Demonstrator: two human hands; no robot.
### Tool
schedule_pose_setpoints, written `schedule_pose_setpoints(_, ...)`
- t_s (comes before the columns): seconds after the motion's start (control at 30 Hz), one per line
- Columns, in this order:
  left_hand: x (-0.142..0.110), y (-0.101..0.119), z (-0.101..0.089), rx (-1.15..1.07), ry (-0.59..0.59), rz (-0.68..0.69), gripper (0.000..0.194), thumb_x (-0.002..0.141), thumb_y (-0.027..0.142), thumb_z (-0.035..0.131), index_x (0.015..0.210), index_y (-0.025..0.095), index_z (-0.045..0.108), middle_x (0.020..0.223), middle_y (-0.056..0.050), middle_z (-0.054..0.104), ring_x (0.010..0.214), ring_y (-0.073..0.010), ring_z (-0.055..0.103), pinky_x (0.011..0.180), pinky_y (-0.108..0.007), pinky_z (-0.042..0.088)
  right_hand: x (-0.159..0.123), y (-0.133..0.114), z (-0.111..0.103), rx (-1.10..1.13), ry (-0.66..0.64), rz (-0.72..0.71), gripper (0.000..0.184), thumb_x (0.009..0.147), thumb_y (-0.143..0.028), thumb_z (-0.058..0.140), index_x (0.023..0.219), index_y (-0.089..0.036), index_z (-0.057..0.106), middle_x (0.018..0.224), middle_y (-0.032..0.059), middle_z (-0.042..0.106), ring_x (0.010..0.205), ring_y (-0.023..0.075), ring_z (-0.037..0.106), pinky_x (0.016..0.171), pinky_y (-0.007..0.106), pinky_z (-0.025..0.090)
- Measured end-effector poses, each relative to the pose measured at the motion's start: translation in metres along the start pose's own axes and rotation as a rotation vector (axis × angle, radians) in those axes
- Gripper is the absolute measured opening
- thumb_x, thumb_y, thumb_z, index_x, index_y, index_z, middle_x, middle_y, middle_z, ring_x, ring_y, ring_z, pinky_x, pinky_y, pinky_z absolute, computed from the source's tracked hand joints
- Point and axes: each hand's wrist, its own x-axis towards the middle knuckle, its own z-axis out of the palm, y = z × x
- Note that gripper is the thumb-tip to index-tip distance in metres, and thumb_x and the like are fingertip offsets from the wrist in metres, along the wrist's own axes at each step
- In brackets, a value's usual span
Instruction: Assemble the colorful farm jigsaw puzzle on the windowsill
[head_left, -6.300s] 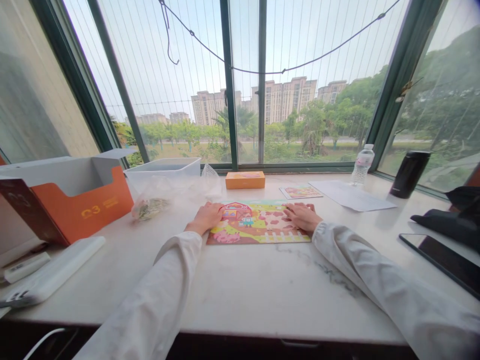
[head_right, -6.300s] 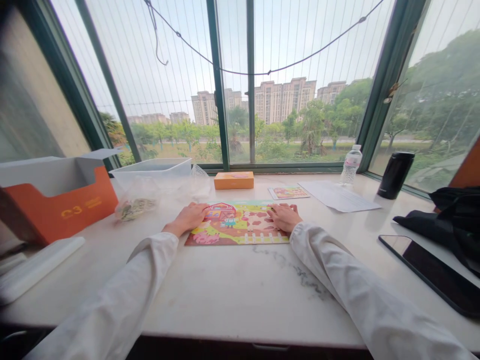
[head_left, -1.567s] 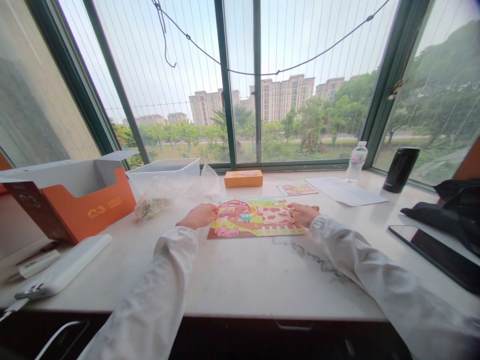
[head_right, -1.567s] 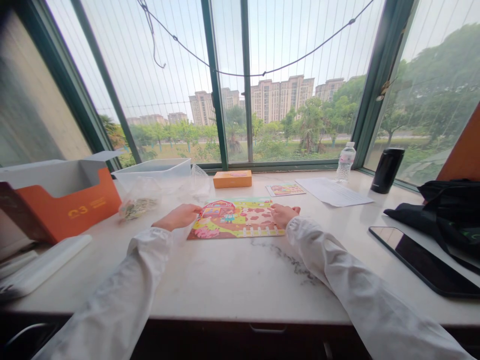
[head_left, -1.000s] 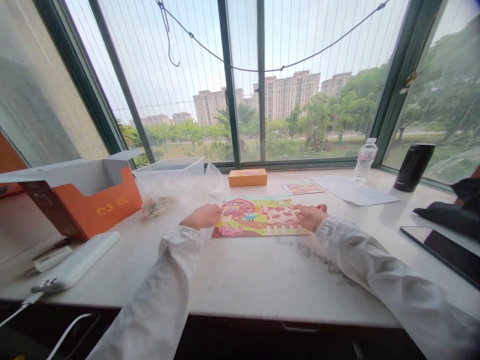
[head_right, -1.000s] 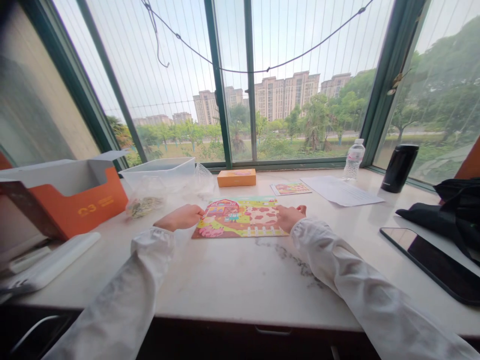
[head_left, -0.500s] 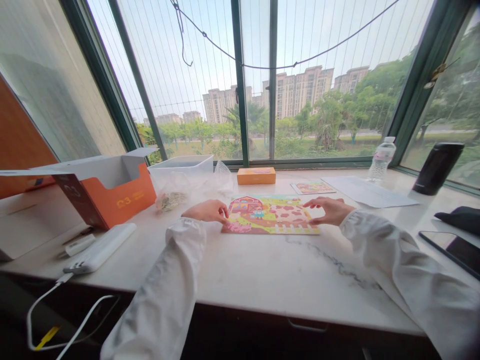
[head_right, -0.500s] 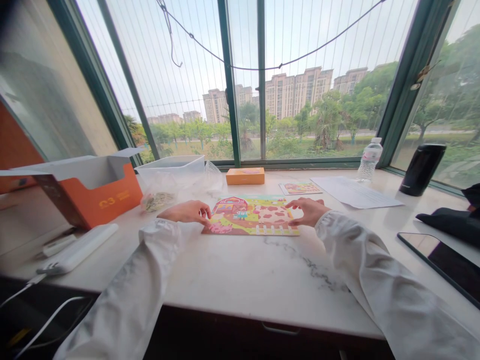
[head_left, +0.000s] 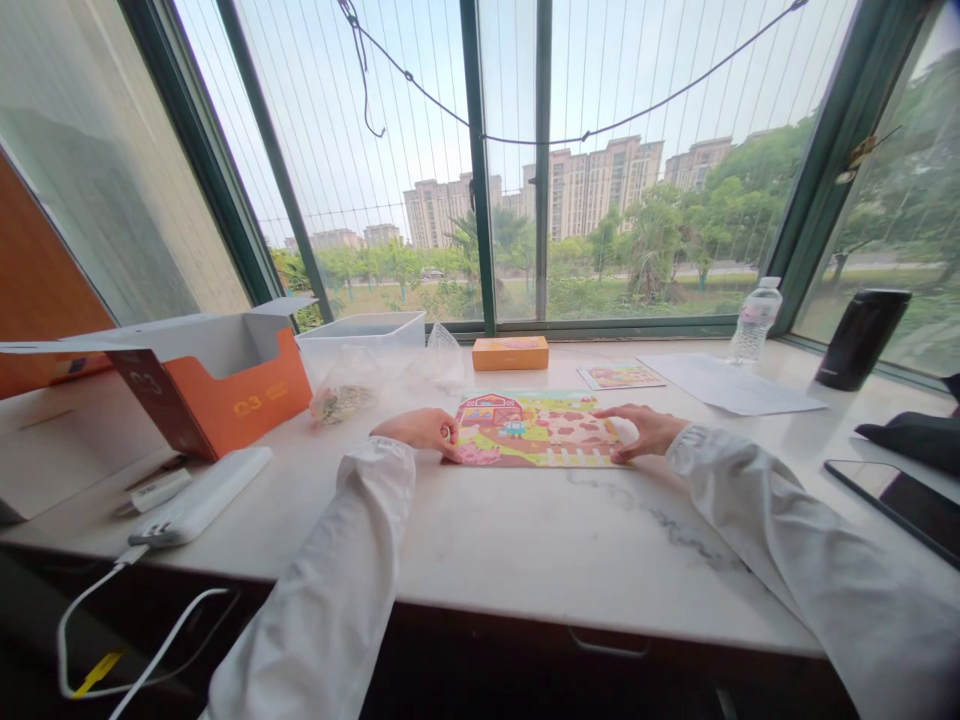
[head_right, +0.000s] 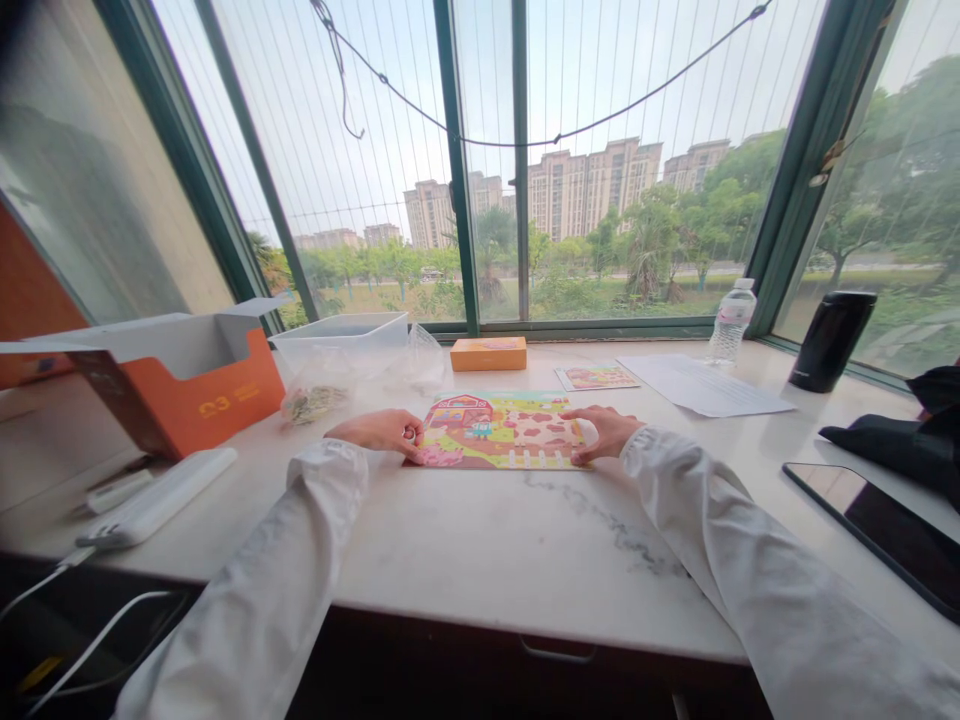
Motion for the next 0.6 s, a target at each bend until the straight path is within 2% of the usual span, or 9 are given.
schedule_pose_setpoints(0.17, 0.001, -0.001, -0.003, 0.02, 0.009, 0.021, 0.042, 0.059, 0.056, 0.078, 0.081, 0.022, 0.07, 0.081, 0.002, 0.064, 0.073, -0.0154, 0.055, 0.061, -0.025, 0.033, -0.002, -0.003, -0.001, -0.02, 0.049, -0.023, 0.083, 0.058, -0.056, 0.084, 0.134, -0.037, 0.059, 0.137, 0.0088, 0.058, 0.129, 0.0371, 0.048, 0.103, 0.053, 0.039)
schedule_pose_setpoints(0.33, 0.001, 0.011, -0.004, -0.005, 0.13, 0.147, 0.04, 0.069, 0.056, 0.07, 0.088, 0.021, 0.069, 0.08, 0.0, 0.062, 0.076, -0.0162, 0.055, 0.064, -0.024, 0.035, -0.006, -0.022, -0.002, 0.012, 0.135, -0.145, 0.059, 0.074, -0.061, 0.072, 0.128, -0.036, 0.064, 0.134, 0.0069, 0.06, 0.127, 0.0342, 0.05, 0.104, 0.054, 0.036)
schedule_pose_setpoints(0.47, 0.003, 0.021, 0.003, -0.036, 0.072, 0.197, 0.032, 0.071, 0.051, 0.07, 0.078, 0.02, 0.064, 0.069, 0.002, 0.057, 0.066, -0.0136, 0.05, 0.058, -0.025, 0.031, -0.006, -0.042, 0.006, 0.022, 0.181, -0.156, 0.057, 0.07, -0.056, 0.078, 0.122, -0.034, 0.068, 0.128, 0.0073, 0.063, 0.122, 0.0335, 0.052, 0.103, 0.051, 0.037)
schedule_pose_setpoints(0.6, 0.006, 0.025, 0.011, -0.089, 0.021, 0.2, 0.037, 0.071, 0.055, 0.069, 0.07, 0.02, 0.057, 0.064, 0.003, 0.055, 0.063, -0.0132, 0.049, 0.056, -0.025, 0.029, -0.005, -0.049, 0.013, 0.059, 0.154, -0.127, 0.063, 0.065, -0.054, 0.082, 0.123, -0.033, 0.068, 0.126, 0.0083, 0.063, 0.12, 0.0333, 0.053, 0.104, 0.051, 0.035)
